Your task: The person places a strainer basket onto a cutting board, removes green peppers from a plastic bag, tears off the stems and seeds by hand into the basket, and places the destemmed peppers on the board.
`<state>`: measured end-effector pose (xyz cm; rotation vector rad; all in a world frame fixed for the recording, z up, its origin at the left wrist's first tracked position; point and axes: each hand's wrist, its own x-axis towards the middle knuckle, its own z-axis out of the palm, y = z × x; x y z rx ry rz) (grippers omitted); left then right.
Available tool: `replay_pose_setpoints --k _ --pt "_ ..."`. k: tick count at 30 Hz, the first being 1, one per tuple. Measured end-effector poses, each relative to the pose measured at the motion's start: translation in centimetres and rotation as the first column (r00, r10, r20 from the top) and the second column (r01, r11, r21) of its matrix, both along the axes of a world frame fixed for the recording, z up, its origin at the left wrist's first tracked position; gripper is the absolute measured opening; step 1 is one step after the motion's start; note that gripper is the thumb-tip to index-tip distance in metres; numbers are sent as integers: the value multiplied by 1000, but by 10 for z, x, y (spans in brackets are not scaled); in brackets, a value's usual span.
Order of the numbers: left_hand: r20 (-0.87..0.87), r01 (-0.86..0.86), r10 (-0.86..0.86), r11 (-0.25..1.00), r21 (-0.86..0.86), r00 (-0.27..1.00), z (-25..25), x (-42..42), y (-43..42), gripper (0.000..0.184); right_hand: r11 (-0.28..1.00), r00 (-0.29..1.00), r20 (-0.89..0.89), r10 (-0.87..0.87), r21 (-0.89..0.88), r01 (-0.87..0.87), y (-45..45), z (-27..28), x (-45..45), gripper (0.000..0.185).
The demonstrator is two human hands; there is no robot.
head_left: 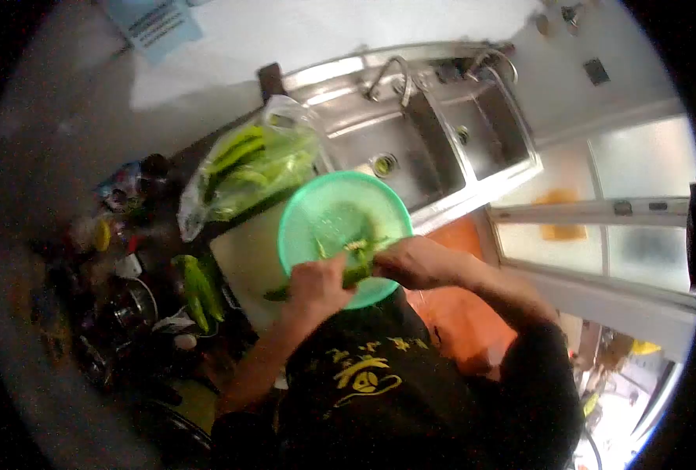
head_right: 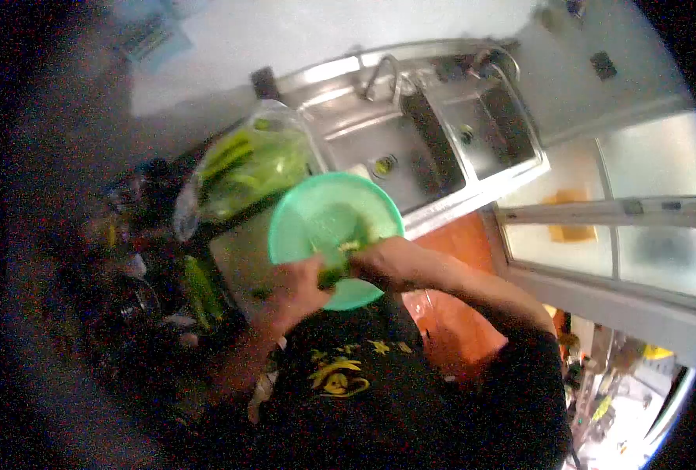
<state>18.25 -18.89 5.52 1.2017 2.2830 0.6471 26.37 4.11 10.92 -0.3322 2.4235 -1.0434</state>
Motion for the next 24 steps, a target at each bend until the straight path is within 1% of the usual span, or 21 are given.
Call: replay_pose_setpoints --k 1,2,3,4,5,6,7,9,10,11,13,14,17,20,23,24 --pt "-79 20 -13 997 81 997 2 2 0 33 998 1000 -15 10 -62 -11 2 -6 1 18" --pt "-174 36 -7 986 164 985 9 -1 2 33 996 997 -8 80 -33 -80 4 -11 0 18" --pt "-271 53 14 970 238 962 16 -3 1 32 995 995 -71 76 -65 -81 2 -10 -1 18" --pt "-303 71 4 969 238 953 21 -2 2 29 991 988 -138 73 -100 -87 -3 -9 -2 17" --pt "-262 44 13 977 210 965 19 -1 -1 28 987 975 -209 70 -130 -99 -7 -9 -4 17" --pt "-218 23 19 982 186 976 16 2 -4 27 998 977 -213 24 -55 -36 -9 -21 -1 16" --pt "-169 6 23 986 169 985 10 7 -4 26 994 983 -174 57 -83 -72 -8 -18 -3 16" --pt "-169 8 20 986 168 985 4 10 -5 22 982 990 -86 114 -142 -125 -8 -12 -4 16" --pt "-162 4 21 989 151 987 8 10 -4 22 985 994 -32 109 -132 -112 -11 -13 -2 16" --pt "-154 -2 22 992 126 988 11 10 -3 22 983 992 -55 110 -139 -117 -11 -14 -1 16" --pt "-43 32 -33 999 -25 999 14 10 -4 25 977 988 -102 113 -169 -129 -18 -19 2 15" --pt "6 51 -51 994 -96 999 14 7 -2 28 971 990 -130 47 -228 -76 -23 -29 7 15" --pt "29 32 -28 988 -149 999 0 12 -2 31 974 994 -106 -12 -224 -12 -31 -44 15 17" --pt "133 31 -32 999 10 991 -24 24 -2 33 990 985 -106 135 -32 -140 -37 -73 22 17" --pt "27 5 -7 996 94 1000 -12 18 4 18 989 994 -110 -8 -146 -8 -34 -57 16 17" --pt "-34 20 -22 999 -33 999 -16 10 7 18 988 992 -127 4 -150 -23 -26 -57 10 20"
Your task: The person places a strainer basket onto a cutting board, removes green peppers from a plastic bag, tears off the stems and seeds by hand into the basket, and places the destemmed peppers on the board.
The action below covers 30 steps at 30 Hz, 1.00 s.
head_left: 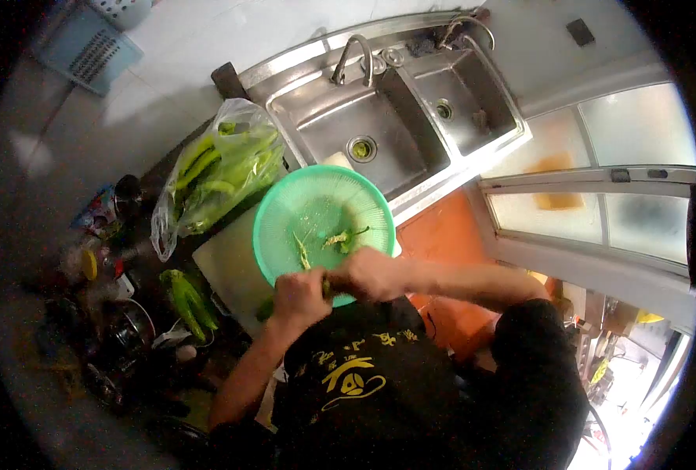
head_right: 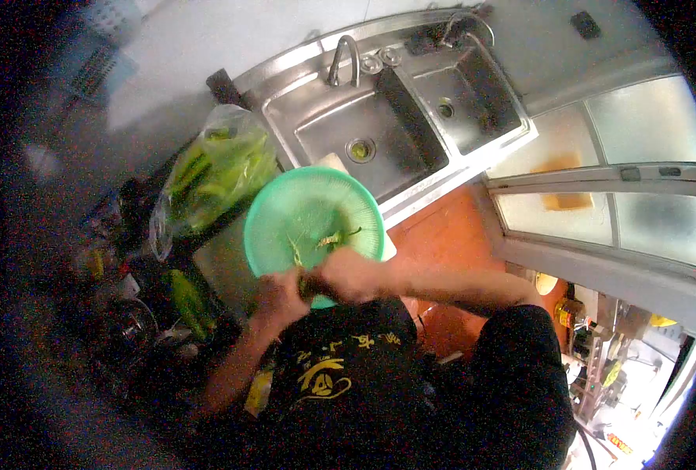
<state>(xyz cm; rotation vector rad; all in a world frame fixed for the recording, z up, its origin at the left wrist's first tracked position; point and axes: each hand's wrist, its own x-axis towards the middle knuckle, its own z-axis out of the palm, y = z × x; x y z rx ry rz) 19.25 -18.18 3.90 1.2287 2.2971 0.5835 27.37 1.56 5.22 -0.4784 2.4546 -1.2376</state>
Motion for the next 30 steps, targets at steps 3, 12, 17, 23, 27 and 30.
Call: replay_pose_setpoints --k 3,12,17,23,27,30 --pt "-149 2 -46 960 -279 988 -23 -23 -2 16 990 989 60 -138 3 138 37 -20 -5 18" --pt "-98 108 -217 768 -631 971 -86 -37 24 21 865 941 -181 -285 375 334 36 -100 17 58" --pt "-323 -302 187 886 -352 928 -49 -54 -9 30 855 898 8 -439 310 415 31 -70 14 43" --pt "-180 -763 771 511 -395 610 -138 -123 -196 57 877 892 -40 -450 171 449 21 -73 -6 35" --pt "-339 -829 759 471 -303 555 -202 -151 -245 75 896 881 -218 -419 57 440 -12 -22 -80 27" --pt "-347 -868 808 495 -38 476 -248 -154 -256 58 939 880 -339 -333 -36 341 -49 10 -153 29"
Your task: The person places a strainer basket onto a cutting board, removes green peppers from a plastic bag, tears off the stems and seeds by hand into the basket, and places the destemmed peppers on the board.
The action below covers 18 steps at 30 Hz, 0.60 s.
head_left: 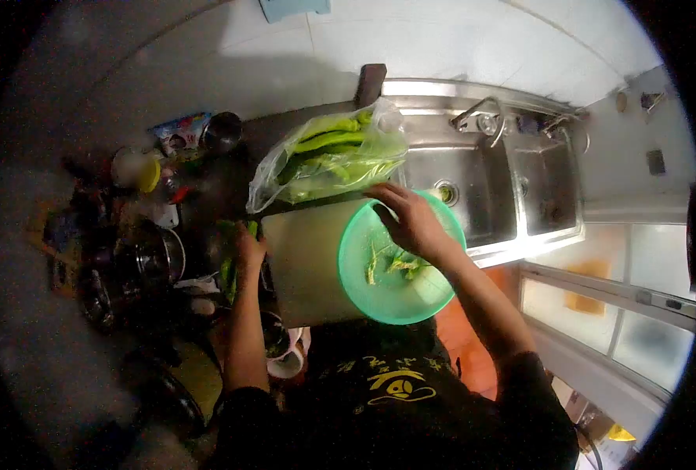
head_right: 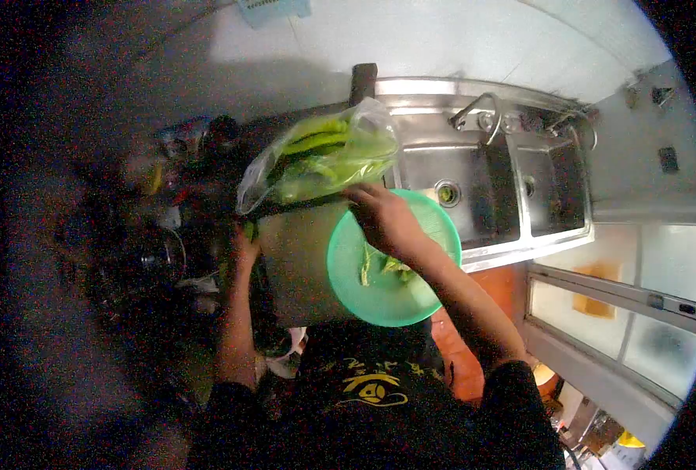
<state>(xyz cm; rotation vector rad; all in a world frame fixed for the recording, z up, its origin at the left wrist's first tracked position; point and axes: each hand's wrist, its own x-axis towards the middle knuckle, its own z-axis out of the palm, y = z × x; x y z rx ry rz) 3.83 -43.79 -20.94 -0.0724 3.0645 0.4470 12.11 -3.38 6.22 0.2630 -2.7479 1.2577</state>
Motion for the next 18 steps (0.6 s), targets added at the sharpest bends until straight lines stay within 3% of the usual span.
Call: replay_pose_setpoints --k 2,4,6,8,9,10,13,14,17,18 --pt "-186 -41 60 994 102 981 58 11 26 45 991 999 21 39 128 -42 -21 -7 -58 28" --pt "-192 -46 122 932 358 974 115 30 51 33 949 991 72 115 288 -131 -37 -40 -118 27" --pt "-232 47 89 852 522 969 159 48 77 25 839 950 286 124 481 -255 -54 -63 -166 26" --pt "-319 224 -28 771 596 947 184 57 101 21 814 982 124 140 551 -186 -65 -97 -188 26" --pt "-347 302 -104 753 585 932 192 54 107 21 802 987 43 152 579 -149 -71 -118 -199 27" --pt "-374 376 -177 730 570 911 197 50 112 21 781 991 106 86 611 -133 -78 -145 -214 28" --pt "-430 516 -311 672 531 847 203 30 128 24 658 914 -270 303 753 4 -75 -159 -210 27" --pt "-447 549 -339 654 521 828 206 18 135 26 648 921 -243 305 761 -14 -74 -158 -208 26" --pt "-427 531 -364 756 384 828 133 -35 138 38 641 949 -137 284 764 -82 -71 -140 -200 26" --pt "-205 382 -329 858 343 922 141 -45 144 42 658 964 -86 250 746 -104 -73 -130 -194 26"
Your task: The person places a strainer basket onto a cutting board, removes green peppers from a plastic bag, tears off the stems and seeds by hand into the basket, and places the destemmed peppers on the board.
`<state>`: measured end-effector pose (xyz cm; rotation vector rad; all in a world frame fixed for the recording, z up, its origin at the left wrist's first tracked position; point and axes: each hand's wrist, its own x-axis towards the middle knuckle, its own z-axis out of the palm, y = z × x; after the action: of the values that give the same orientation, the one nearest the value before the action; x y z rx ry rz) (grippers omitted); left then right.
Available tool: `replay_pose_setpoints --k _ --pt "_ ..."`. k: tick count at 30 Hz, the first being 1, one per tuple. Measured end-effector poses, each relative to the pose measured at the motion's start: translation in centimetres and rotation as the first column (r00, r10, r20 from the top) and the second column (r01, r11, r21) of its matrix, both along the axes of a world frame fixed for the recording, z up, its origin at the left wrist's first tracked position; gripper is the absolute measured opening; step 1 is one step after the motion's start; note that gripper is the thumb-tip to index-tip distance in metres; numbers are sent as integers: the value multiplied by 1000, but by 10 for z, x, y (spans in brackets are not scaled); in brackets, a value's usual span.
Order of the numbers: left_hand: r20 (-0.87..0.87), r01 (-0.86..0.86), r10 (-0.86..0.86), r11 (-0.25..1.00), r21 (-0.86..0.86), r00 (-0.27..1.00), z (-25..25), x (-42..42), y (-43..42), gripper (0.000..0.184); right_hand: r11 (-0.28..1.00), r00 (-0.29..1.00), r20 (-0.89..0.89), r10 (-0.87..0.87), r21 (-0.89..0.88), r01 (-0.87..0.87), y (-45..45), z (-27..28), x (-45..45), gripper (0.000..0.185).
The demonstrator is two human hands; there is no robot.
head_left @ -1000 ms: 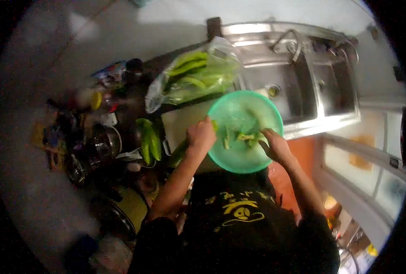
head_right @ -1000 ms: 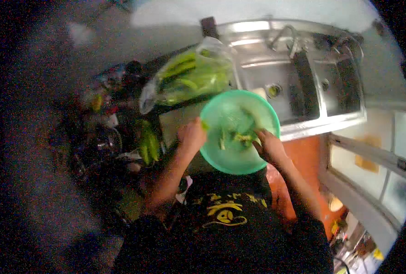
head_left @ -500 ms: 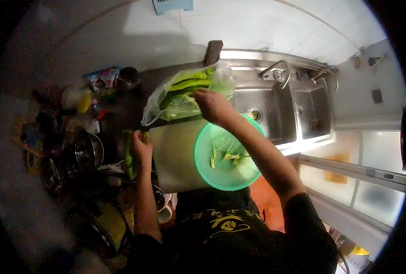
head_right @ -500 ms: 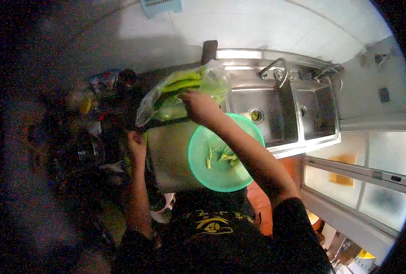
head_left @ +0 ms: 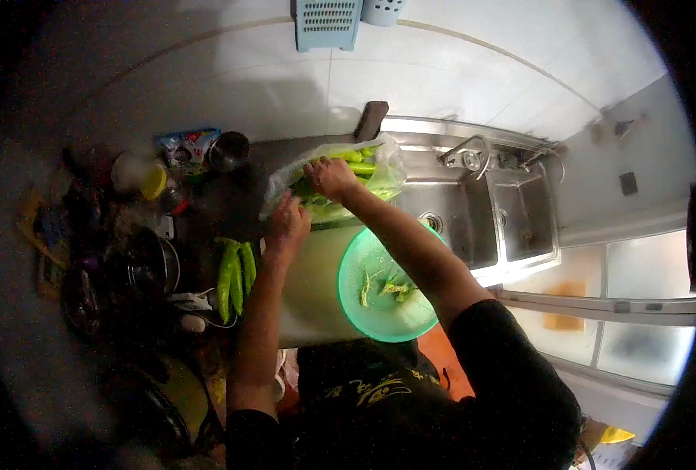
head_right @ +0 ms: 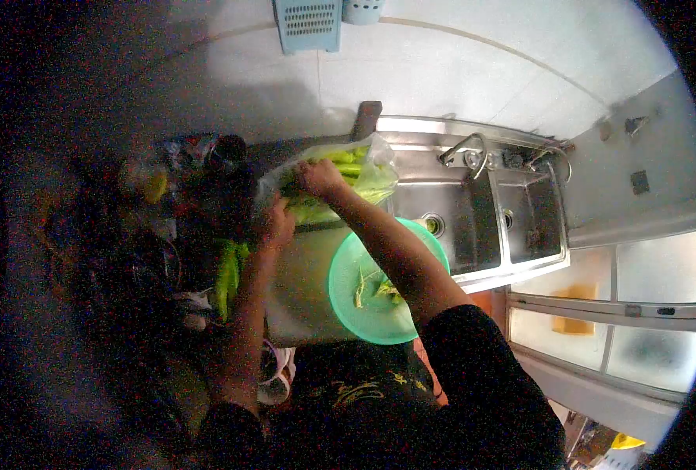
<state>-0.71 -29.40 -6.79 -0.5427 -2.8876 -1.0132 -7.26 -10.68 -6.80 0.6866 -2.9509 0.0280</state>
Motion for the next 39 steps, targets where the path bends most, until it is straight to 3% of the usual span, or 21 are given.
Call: replay_pose_setpoints --k 2,4,6,7,11,12,15,18,19,20,21,23,24,28,29,30,32,34,36,37,39 --pt "325 -124 241 931 -343 915 26 -20 8 49 999 1000 8 5 -39 -5 -1 0 1 26" --pt "-69 -319 321 843 -433 944 12 -30 7 54 994 992 -97 81 -71 -88 -1 -22 -8 24" --pt "-125 -393 375 831 -393 919 2 -39 -4 54 998 998 -48 47 -26 -48 -7 -21 -11 21" --pt "21 -374 403 867 -330 915 5 -49 -11 52 1000 1000 -18 25 0 -25 -7 -10 -7 20" --pt "110 -119 117 993 10 987 -4 -52 -36 38 986 1000 -12 -16 -168 14 18 71 39 23" --pt "-191 -116 117 993 13 975 -16 -45 -37 28 962 999 -30 -29 -271 20 35 88 54 25" --pt "-45 -77 95 947 311 994 56 -7 -20 28 784 976 -217 -22 -609 -118 77 159 102 33" --pt "558 -301 -127 733 610 820 91 38 2 48 730 920 -387 -56 -645 -227 87 213 148 29" --pt "665 -392 -397 576 717 632 99 48 12 59 748 895 -443 -55 -612 -257 86 222 171 28" --pt "643 -519 -655 418 745 396 109 58 25 71 736 911 -402 95 -588 -336 92 212 194 28" --pt "575 -594 -747 307 744 334 133 69 42 82 710 904 -354 239 -571 -411 93 200 215 29" --pt "496 -665 -798 168 728 342 174 70 62 75 716 811 -395 431 -397 -574 70 206 254 32" --pt "596 -689 -712 219 691 372 147 62 63 64 724 826 -303 475 -399 -562 56 197 266 36" --pt "537 -128 -564 606 785 627 155 63 49 44 736 824 -139 549 -387 -556 63 177 297 41" --pt "519 -58 -545 651 757 658 159 77 40 46 790 916 -115 385 -471 -392 78 179 301 43" --pt "560 57 -503 775 630 658 171 78 31 47 799 977 -91 193 -563 -210 82 184 296 45" --pt "198 549 -572 820 161 796 175 75 55 55 752 988 -85 -132 -657 44 118 202 277 53" --pt "264 647 -623 763 -4 736 170 127 23 56 641 954 258 -151 -709 293 69 172 309 45" --pt "350 525 -569 822 220 744 170 97 44 49 546 769 634 74 -672 501 99 158 280 26" --pt "364 530 -566 823 203 739 170 95 46 51 699 781 612 123 -612 370 107 179 259 24" --pt "392 565 -586 805 180 709 160 108 53 57 661 890 423 168 -718 216 106 154 268 27"
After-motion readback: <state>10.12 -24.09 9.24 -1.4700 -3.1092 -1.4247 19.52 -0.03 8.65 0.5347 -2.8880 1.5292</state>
